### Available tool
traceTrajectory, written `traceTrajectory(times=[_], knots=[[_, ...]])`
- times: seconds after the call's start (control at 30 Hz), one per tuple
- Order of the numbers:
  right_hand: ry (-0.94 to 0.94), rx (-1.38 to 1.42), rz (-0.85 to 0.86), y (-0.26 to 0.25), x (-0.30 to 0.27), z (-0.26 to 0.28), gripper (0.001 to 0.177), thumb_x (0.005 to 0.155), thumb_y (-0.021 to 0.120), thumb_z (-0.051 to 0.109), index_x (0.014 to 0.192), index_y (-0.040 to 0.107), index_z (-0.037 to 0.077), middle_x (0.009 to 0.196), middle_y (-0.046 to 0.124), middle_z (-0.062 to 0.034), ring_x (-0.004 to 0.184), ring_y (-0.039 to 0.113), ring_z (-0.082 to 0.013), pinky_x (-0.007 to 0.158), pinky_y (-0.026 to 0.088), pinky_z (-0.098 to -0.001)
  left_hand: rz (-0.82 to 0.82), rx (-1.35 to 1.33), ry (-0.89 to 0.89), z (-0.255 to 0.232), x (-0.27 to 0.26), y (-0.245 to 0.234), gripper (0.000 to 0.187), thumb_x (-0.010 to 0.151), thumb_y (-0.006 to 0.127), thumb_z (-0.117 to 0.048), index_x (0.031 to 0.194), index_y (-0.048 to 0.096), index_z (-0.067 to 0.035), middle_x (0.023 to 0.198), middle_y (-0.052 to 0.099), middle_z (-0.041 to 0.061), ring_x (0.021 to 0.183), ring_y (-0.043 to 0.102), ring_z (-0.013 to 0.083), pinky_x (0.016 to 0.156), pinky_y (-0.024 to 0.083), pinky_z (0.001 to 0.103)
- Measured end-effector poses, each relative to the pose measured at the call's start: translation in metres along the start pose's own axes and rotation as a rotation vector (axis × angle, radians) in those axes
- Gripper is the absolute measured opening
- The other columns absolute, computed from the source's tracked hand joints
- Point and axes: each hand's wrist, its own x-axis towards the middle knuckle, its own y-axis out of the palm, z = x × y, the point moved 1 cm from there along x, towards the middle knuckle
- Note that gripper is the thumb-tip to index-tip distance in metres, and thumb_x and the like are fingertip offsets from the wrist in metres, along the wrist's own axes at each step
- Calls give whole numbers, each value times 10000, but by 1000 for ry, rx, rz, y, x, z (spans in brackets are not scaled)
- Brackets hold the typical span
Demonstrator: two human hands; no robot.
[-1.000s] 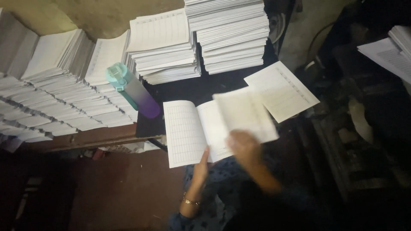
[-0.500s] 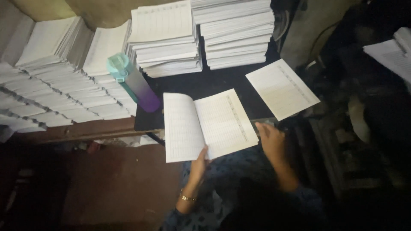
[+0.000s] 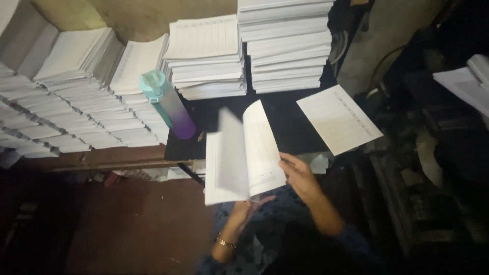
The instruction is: The person flips through the pages of a booklet, closes it, and places it on a stack. They then pick up another booklet and repeat the process of flipping through the pages and stacking it.
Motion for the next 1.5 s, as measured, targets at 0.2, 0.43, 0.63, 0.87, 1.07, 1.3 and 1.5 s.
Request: traceTrajectory(times=[0.2,0.43,0.63,0.87,1.07,1.3,1.5], knots=[[-134,-917,-270,-59,-2,33,310,913,678,175,1214,750,185,1137,776,-59,893,763,-177,742,606,-254,-806,-4,-254,-12,15,-9,733,852,643,-271,1542,444,-125,1532,545,36,1344,556,243,1032,495,439],[-1107,-1459,-550,-144,40,35,817,800,794,392,1461,504,9,1586,406,-217,1486,341,-441,1207,268,-583,-823,385,-307,8,13,-27,822,837,666,-414,1518,418,-28,1581,460,97,1465,433,254,1257,245,342],[-986,-1749,-470,-155,45,23,483,922,538,88,1393,617,156,1461,599,-46,1392,504,-266,1189,343,-460,-851,431,-290,22,14,-53,768,830,685,-420,1466,515,-25,1524,536,108,1431,479,232,1245,262,317],[-1333,-1427,-354,-67,9,-3,235,950,652,76,1159,755,107,1182,750,-89,1093,699,-272,973,542,-397,-849,551,-499,15,6,-20,960,841,727,-634,1424,529,103,1419,543,335,1375,496,411,1134,388,534],[-1219,-1299,218,20,-28,-51,267,845,752,154,1101,737,78,1276,692,-113,1236,604,-357,1038,488,-496,-818,544,-388,21,3,-15,880,889,701,-581,1436,525,86,1421,553,321,1369,508,408,1137,380,537],[-1280,-1085,-266,-52,-7,-31,143,963,685,73,1086,752,42,1108,743,-127,1101,681,-306,963,545,-425,-809,495,-469,25,4,-41,913,880,722,-621,1438,532,75,1403,553,337,1341,528,424,1092,422,542],[-11,-251,-351,-73,-11,-11,416,951,746,296,1257,679,22,1230,675,-237,1144,656,-381,913,544,-514,-765,435,-446,-18,14,2,972,902,682,-601,1527,368,74,1518,419,352,1390,466,458,1121,413,544]])
